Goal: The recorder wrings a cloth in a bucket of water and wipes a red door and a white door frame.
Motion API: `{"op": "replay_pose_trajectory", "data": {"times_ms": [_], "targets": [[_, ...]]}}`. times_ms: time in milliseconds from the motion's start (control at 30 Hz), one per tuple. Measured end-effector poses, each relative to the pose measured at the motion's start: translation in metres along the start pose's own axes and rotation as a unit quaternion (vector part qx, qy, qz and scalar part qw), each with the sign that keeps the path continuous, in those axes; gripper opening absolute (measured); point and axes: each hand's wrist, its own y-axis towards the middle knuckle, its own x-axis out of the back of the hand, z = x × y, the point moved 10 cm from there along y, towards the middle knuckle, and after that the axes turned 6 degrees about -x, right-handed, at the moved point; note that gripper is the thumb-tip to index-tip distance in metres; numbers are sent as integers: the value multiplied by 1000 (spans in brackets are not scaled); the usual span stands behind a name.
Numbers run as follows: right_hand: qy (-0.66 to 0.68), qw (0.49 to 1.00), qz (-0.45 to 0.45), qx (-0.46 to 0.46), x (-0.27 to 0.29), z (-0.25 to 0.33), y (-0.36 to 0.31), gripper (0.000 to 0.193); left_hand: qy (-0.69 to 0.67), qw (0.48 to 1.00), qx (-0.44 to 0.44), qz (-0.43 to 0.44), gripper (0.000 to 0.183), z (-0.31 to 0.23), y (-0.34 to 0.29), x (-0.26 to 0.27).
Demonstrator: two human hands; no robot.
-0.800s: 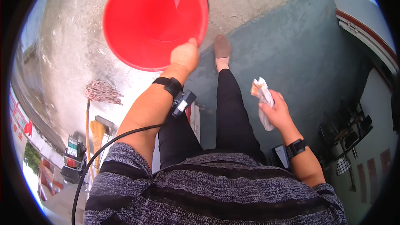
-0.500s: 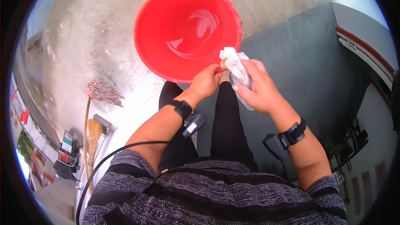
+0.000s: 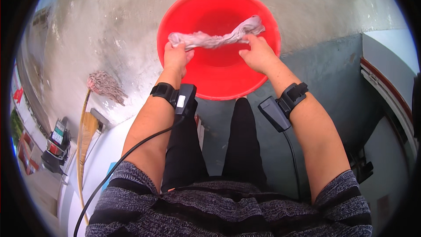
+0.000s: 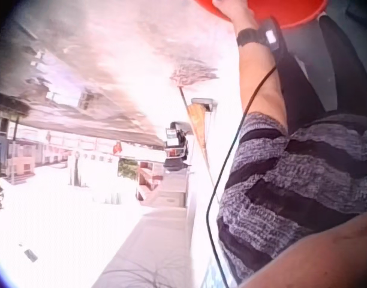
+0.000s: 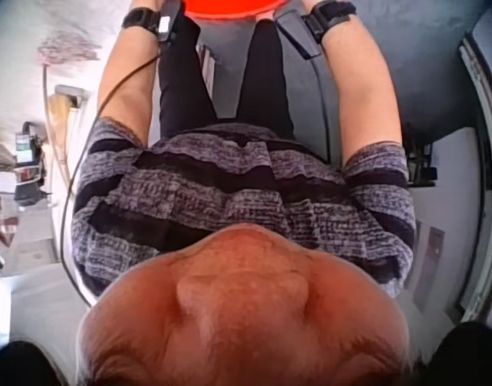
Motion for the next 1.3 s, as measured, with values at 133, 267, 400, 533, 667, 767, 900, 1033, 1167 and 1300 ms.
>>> {"op": "replay_pose_trajectory", "data": {"times_ms": [133,267,400,533,667,767,900,1033,1167,1300], "targets": [[-154,983,101,-17,-39,-11,11,54,94,994,32,43,65,24,-21,0],[-185,980,68,-15,-33,-7,48,56,24,988,77,135,55,61,-62,-19],[-252,967,20,-28,-29,-12,96,61,-44,974,130,180,48,85,-95,-33],[-366,930,25,-8,-44,-1,129,57,-70,968,127,205,44,97,-107,-39],[-412,905,53,95,-60,9,165,54,-117,962,84,231,42,97,-110,-48],[-415,896,58,149,-77,19,168,45,-153,956,66,241,43,92,-106,-48],[-531,836,86,107,-102,-12,146,36,-144,962,39,227,44,89,-98,-52],[-441,872,207,38,-134,-51,119,40,-69,980,-1,188,44,85,-79,-44],[-218,963,91,-130,-68,-63,134,36,-30,985,-44,164,50,74,-64,-43],[-155,983,93,38,-89,-31,87,27,-170,957,204,117,57,90,-61,-46]]}}
